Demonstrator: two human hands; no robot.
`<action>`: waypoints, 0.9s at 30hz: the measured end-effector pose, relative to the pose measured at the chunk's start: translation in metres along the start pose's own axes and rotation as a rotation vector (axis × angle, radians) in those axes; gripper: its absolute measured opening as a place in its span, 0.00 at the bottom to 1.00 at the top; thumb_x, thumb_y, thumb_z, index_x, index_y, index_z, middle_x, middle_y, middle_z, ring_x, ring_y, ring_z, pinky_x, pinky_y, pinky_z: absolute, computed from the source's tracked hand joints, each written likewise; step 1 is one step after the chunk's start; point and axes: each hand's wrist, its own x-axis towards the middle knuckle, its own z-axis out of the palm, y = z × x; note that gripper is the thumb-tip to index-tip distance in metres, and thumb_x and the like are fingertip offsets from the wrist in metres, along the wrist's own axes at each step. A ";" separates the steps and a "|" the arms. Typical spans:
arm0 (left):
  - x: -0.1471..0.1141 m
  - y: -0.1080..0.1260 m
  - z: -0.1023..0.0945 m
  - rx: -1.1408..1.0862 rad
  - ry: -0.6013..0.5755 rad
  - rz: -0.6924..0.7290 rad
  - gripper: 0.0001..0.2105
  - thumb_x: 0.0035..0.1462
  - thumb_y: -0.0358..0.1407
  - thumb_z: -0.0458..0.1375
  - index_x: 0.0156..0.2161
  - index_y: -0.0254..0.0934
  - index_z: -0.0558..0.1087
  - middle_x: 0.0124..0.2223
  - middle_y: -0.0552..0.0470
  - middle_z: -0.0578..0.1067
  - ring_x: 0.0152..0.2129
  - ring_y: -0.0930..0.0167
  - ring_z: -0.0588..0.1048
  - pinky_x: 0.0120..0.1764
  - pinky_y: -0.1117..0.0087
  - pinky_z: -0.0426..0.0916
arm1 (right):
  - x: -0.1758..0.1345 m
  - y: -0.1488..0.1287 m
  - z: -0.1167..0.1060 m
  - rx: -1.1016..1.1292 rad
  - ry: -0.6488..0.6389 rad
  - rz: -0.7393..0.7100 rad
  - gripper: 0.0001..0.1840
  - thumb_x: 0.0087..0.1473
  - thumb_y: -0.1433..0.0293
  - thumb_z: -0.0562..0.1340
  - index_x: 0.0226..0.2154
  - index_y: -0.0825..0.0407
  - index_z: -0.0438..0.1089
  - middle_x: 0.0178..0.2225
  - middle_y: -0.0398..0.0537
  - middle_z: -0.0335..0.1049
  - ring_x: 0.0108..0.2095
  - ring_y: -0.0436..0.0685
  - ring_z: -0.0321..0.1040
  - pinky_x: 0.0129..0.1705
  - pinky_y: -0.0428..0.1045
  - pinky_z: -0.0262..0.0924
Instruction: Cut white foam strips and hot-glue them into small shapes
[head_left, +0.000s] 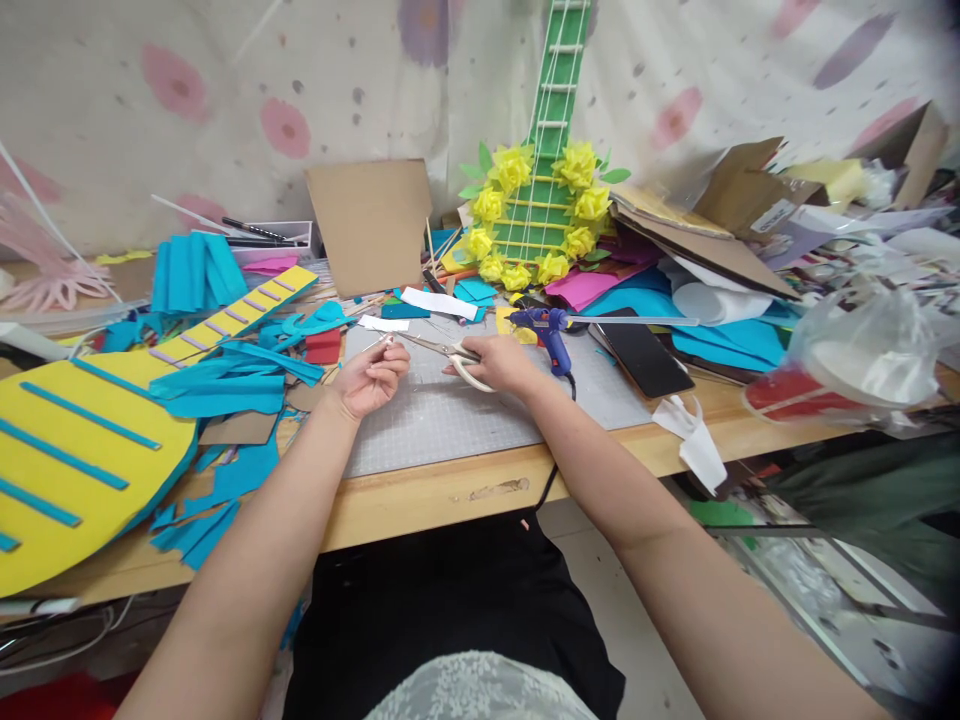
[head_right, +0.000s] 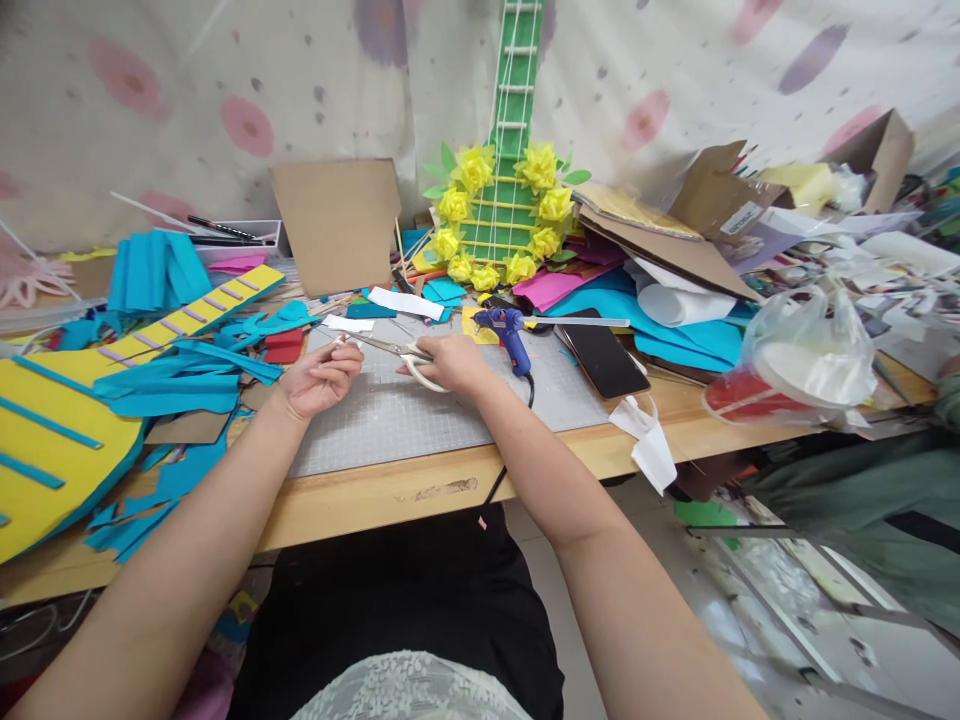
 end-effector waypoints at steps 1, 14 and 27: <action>0.000 0.000 0.000 0.011 -0.003 -0.002 0.09 0.60 0.30 0.49 0.28 0.34 0.58 0.22 0.56 0.61 0.13 0.84 0.59 0.12 0.92 0.56 | 0.000 0.001 -0.001 0.010 0.000 -0.004 0.22 0.49 0.49 0.57 0.25 0.52 0.67 0.25 0.46 0.68 0.25 0.50 0.58 0.27 0.46 0.39; 0.001 0.000 0.000 0.072 0.057 0.046 0.09 0.60 0.31 0.50 0.27 0.33 0.60 0.21 0.57 0.60 0.12 0.85 0.57 0.11 0.92 0.54 | 0.000 -0.002 0.000 -0.079 0.007 -0.059 0.23 0.49 0.49 0.57 0.27 0.52 0.68 0.28 0.47 0.71 0.28 0.52 0.61 0.28 0.47 0.38; 0.001 0.000 -0.001 0.049 0.032 0.005 0.10 0.60 0.31 0.50 0.27 0.35 0.58 0.22 0.57 0.61 0.12 0.86 0.58 0.11 0.93 0.55 | -0.001 -0.001 0.001 -0.097 0.025 -0.055 0.23 0.49 0.49 0.57 0.26 0.52 0.68 0.27 0.47 0.71 0.27 0.51 0.61 0.27 0.47 0.37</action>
